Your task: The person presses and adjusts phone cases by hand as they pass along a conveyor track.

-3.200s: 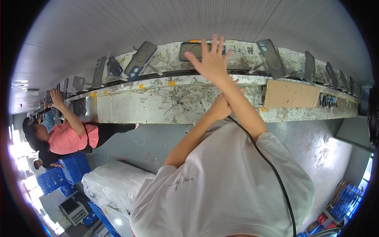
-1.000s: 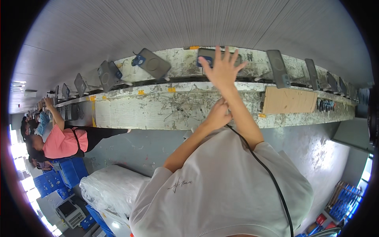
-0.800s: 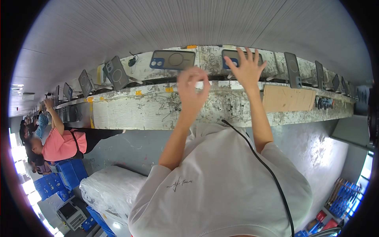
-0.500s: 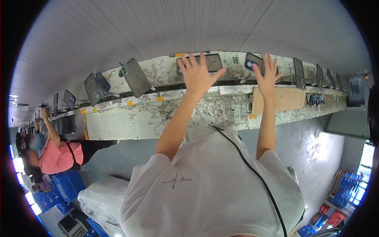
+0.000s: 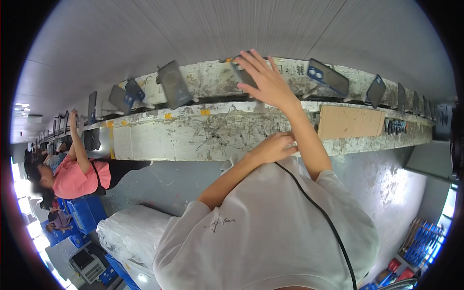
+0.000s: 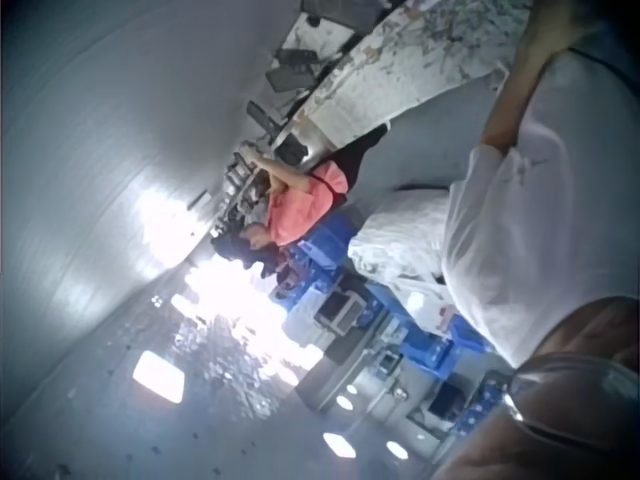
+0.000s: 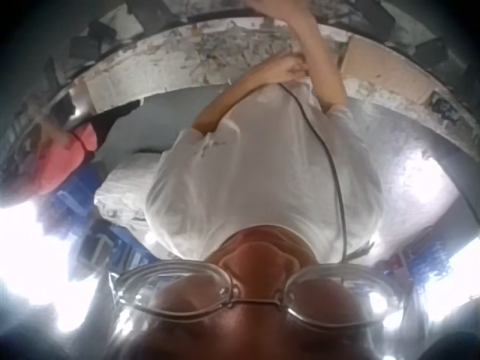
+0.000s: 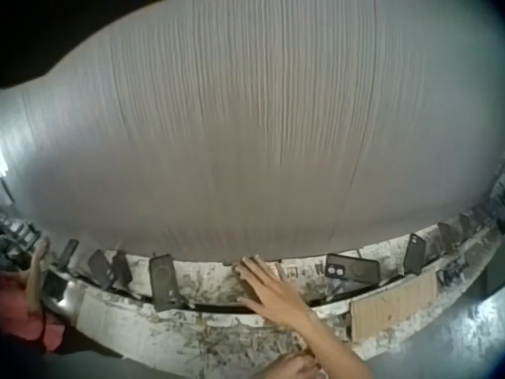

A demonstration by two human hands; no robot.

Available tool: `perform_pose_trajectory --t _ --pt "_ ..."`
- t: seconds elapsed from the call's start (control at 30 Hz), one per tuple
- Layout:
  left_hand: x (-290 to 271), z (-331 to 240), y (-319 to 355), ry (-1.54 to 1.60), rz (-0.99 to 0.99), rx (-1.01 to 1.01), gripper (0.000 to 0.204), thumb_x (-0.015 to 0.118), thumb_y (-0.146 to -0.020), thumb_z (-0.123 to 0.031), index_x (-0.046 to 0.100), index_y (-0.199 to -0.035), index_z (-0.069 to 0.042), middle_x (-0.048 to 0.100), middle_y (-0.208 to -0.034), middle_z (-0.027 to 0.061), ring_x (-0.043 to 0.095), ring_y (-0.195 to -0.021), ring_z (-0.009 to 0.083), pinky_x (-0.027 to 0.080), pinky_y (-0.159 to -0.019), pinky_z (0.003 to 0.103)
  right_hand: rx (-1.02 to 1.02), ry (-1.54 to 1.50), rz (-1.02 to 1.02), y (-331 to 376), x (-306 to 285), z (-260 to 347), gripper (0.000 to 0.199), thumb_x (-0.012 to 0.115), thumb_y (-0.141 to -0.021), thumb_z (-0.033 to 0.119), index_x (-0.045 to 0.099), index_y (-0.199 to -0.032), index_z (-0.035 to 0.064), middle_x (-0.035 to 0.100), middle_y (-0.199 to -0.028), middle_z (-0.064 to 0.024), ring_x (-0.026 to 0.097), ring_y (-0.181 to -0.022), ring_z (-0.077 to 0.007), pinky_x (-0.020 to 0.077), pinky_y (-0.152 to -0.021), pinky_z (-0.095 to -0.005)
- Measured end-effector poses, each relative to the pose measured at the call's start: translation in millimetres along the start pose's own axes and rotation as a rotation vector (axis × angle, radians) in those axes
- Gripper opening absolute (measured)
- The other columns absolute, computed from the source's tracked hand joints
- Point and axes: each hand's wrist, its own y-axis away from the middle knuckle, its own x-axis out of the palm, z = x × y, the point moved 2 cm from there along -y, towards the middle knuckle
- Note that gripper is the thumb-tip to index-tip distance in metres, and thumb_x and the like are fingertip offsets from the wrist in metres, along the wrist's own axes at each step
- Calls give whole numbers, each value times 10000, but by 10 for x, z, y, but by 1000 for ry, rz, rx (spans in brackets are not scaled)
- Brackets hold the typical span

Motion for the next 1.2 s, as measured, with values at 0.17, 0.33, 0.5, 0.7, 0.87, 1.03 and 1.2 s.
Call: perform_pose_trajectory --t 0.17,0.33,0.5,0.7,0.87,1.03,1.2 --pt "-1110 -202 366 -35 -658 -34 162 798 -993 -98 823 -1137 -28 844 -1112 116 793 -1063 337 605 -949 423 131 299 -11 321 203 -471 677 442 -1176 599 455 -1735 218 395 -1825 -29 300 -1715 -280 275 -1356 -667" --pt "-2088 213 -12 -821 -964 152 527 925 -922 -331 766 -1334 -44 723 -1442 175 667 -1370 356 541 -1095 532 341 0 -39 727 -239 -1132 663 515 -1160 586 531 -1707 212 443 -1814 -15 319 -1716 -266 227 -1375 -616" --pt "-1722 643 -704 -756 -543 -94 1270 771 -776 -932 552 -1642 -29 388 -1788 271 286 -1692 481 284 -1317 707 527 -558 -291 1213 -707 -1737 619 651 -1141 411 591 -1654 71 528 -1741 -178 350 -1696 -316 233 -1374 -431" --pt "-980 334 -1056 -557 -567 -54 1152 726 -913 -838 490 -1673 -6 281 -1831 295 163 -1734 469 100 -1362 706 387 -589 -535 1007 -1083 -846 488 615 -1149 327 685 -1522 20 640 -1639 -128 474 -1621 -300 305 -1340 -448" --pt "-248 172 -383 -115 -481 37 770 818 -966 -222 519 -1652 -42 350 -1795 259 276 -1682 476 260 -1364 577 189 -604 -281 372 -431 234 434 698 -1103 316 732 -1473 91 726 -1476 -153 625 -1456 -353 407 -1277 -460" --pt "-121 203 309 56 -159 -125 532 785 -987 -144 678 -1502 -61 490 -1703 243 536 -1538 431 467 -1249 517 175 92 -262 -54 325 293 687 666 -1084 587 630 -1593 128 649 -1580 -199 514 -1551 -469 332 -1286 -670" --pt "-654 90 710 206 -640 -152 209 752 -990 -32 794 -1194 -19 806 -1223 164 772 -1154 383 592 -1028 436 541 379 -33 209 344 -450 797 523 -1063 775 563 -1666 254 570 -1683 -171 473 -1586 -450 233 -1293 -750"
